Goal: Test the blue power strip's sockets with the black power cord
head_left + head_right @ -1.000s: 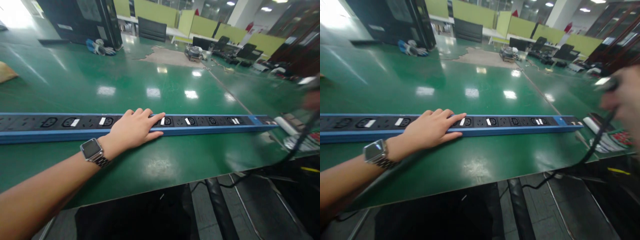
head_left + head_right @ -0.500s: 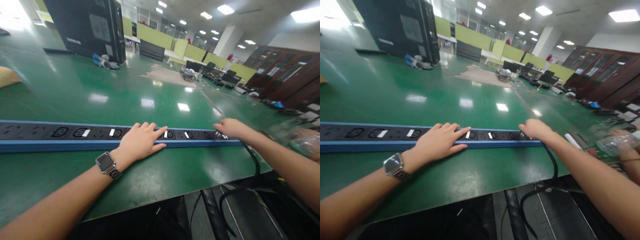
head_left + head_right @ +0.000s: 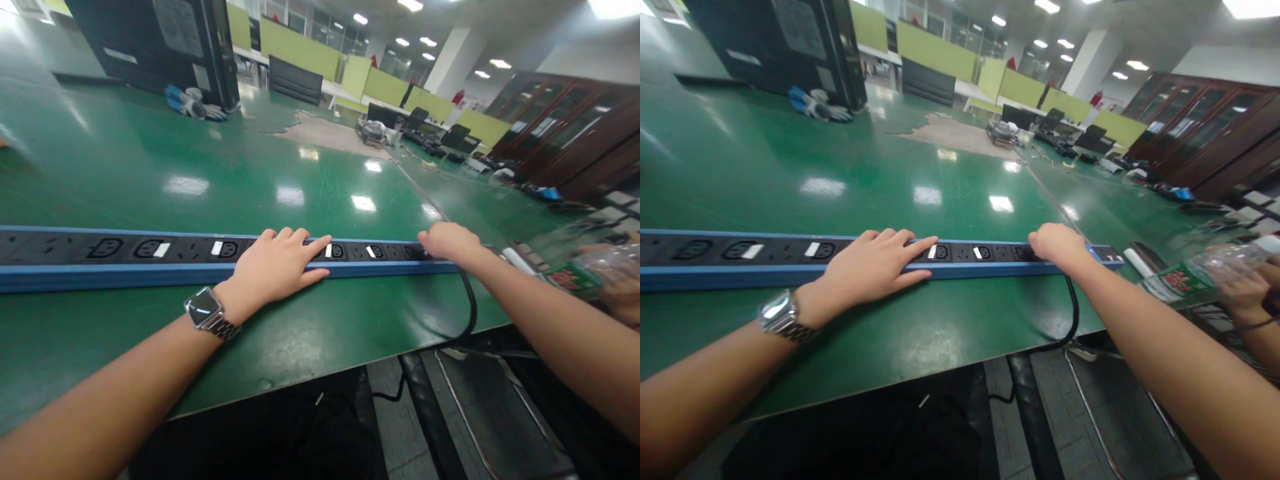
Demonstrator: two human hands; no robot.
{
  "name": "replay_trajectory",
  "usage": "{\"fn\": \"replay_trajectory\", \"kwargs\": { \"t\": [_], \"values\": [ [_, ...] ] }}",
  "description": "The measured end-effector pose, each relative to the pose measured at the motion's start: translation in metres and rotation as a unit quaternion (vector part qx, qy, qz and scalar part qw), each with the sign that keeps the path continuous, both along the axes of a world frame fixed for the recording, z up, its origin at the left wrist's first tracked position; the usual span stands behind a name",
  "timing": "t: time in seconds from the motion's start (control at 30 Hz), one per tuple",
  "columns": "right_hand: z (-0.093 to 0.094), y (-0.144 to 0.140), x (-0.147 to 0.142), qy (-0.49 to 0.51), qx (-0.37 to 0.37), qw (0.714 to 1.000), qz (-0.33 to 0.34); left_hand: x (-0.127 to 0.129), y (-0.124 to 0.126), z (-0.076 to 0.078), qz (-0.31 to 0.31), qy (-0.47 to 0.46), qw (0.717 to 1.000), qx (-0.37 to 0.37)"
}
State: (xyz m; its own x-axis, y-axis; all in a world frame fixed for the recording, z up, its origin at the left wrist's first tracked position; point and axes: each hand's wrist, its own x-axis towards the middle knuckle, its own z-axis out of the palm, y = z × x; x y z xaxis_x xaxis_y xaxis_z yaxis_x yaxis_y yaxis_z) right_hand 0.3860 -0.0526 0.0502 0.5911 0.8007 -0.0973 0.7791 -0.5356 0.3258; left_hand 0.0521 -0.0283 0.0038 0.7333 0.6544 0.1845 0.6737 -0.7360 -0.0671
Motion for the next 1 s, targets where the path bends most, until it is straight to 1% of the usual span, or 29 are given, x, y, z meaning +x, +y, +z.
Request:
{"fn": "replay_trajectory", "kwargs": {
  "t": [0.1, 0.2, 0.37, 0.47, 0.53, 0.67, 0.73, 0.77, 0.87, 0.93, 1.0],
  "values": [
    [-0.001, -0.003, -0.01, 0.02, 0.013, 0.999, -0.021, -0.001, 0.0, 0.001, -0.002, -0.002, 1.0, 0.0],
    [-0.009, -0.011, -0.014, 0.032, 0.044, 0.998, -0.029, -0.001, 0.001, 0.0, -0.01, 0.0, 1.0, 0.007],
    [-0.027, -0.027, -0.018, -0.003, 0.122, 0.992, -0.023, -0.002, 0.002, -0.002, -0.011, 0.005, 1.0, 0.011],
    [-0.032, -0.032, -0.02, -0.026, 0.148, 0.989, -0.007, -0.002, 0.002, -0.002, -0.016, 0.002, 1.0, 0.015],
    [-0.029, -0.031, -0.018, -0.027, 0.123, 0.992, 0.009, -0.002, 0.001, -0.002, -0.019, 0.0, 1.0, 0.017],
    [-0.015, -0.019, -0.007, 0.007, 0.0, 0.999, 0.053, -0.002, 0.0, -0.001, -0.019, -0.011, 1.0, 0.019],
    [-0.009, -0.014, 0.001, 0.014, -0.03, 0.997, 0.074, -0.002, 0.001, -0.002, -0.021, -0.019, 0.999, 0.023],
    [-0.007, -0.013, 0.005, 0.017, -0.031, 0.996, 0.083, -0.002, 0.001, -0.002, -0.022, -0.021, 0.999, 0.024],
    [-0.008, -0.015, 0.016, 0.036, 0.006, 0.994, 0.105, -0.002, 0.002, -0.003, -0.025, -0.021, 0.999, 0.025],
    [-0.011, -0.019, 0.02, 0.044, 0.057, 0.992, 0.107, -0.001, 0.003, -0.004, -0.022, -0.013, 0.999, 0.026],
    [-0.016, -0.023, 0.019, 0.078, 0.117, 0.981, 0.136, 0.0, 0.004, -0.004, -0.018, 0.0, 0.999, 0.028]
  ]
}}
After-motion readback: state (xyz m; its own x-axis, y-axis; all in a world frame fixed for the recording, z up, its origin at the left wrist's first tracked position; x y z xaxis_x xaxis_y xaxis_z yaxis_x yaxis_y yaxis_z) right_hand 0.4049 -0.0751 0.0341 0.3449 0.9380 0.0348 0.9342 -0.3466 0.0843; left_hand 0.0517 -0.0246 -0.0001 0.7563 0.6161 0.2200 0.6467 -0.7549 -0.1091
